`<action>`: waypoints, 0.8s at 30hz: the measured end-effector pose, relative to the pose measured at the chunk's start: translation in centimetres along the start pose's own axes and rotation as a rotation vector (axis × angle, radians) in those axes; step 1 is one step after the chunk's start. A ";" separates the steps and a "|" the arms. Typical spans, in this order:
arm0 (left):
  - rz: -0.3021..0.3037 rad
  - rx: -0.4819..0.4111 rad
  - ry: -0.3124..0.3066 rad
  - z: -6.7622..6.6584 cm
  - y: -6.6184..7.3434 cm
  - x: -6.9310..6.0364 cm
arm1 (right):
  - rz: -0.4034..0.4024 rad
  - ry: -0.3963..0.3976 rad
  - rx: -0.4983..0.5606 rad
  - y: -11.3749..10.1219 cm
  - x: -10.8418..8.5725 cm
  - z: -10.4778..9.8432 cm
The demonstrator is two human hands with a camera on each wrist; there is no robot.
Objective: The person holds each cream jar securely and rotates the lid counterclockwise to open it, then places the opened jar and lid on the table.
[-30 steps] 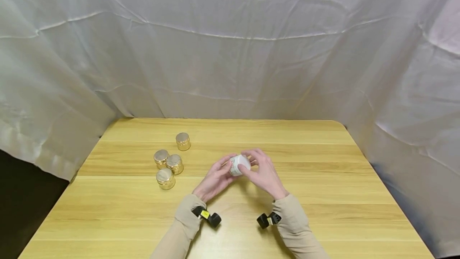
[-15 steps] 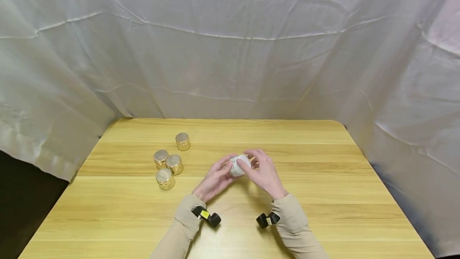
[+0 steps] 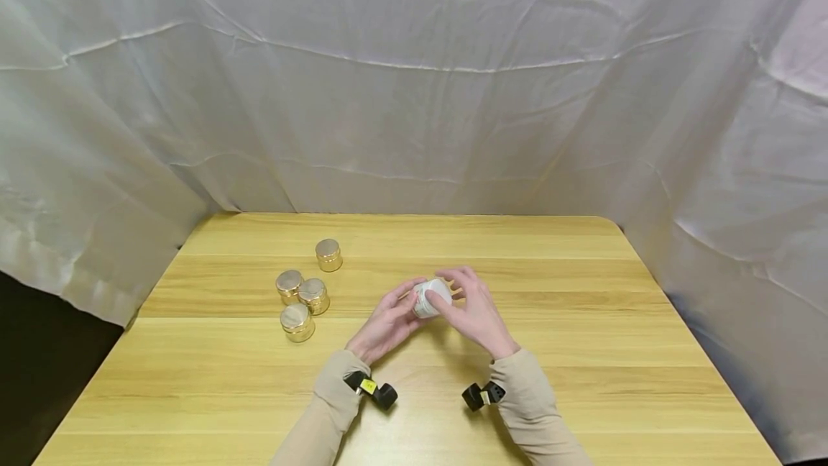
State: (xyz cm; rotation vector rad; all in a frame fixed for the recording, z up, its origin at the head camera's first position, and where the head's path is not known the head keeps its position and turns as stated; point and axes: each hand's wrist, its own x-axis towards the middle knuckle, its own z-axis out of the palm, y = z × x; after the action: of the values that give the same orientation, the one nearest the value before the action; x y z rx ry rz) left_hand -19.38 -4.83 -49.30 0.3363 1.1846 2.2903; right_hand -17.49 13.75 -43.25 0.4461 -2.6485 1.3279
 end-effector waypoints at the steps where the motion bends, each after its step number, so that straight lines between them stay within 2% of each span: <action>1: 0.001 0.002 0.000 0.0 0.0 0.0 | 0.016 0.003 -0.013 0.0 0.0 0.0; 6: -0.001 0.004 -0.004 0.0 0.0 0.0 | 0.074 0.010 -0.046 -0.2 -0.1 0.0; 17: 0.004 0.003 -0.010 0.0 0.0 -0.1 | -0.010 -0.007 0.033 0.1 -0.1 -0.1; 24: 0.005 0.012 -0.013 0.0 0.0 -0.1 | 0.042 0.006 0.001 0.0 0.0 -0.1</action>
State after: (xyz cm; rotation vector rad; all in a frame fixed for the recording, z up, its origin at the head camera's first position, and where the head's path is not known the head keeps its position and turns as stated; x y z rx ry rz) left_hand -19.31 -4.87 -49.26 0.3584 1.1929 2.2833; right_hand -17.46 13.81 -43.20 0.3877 -2.6668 1.3408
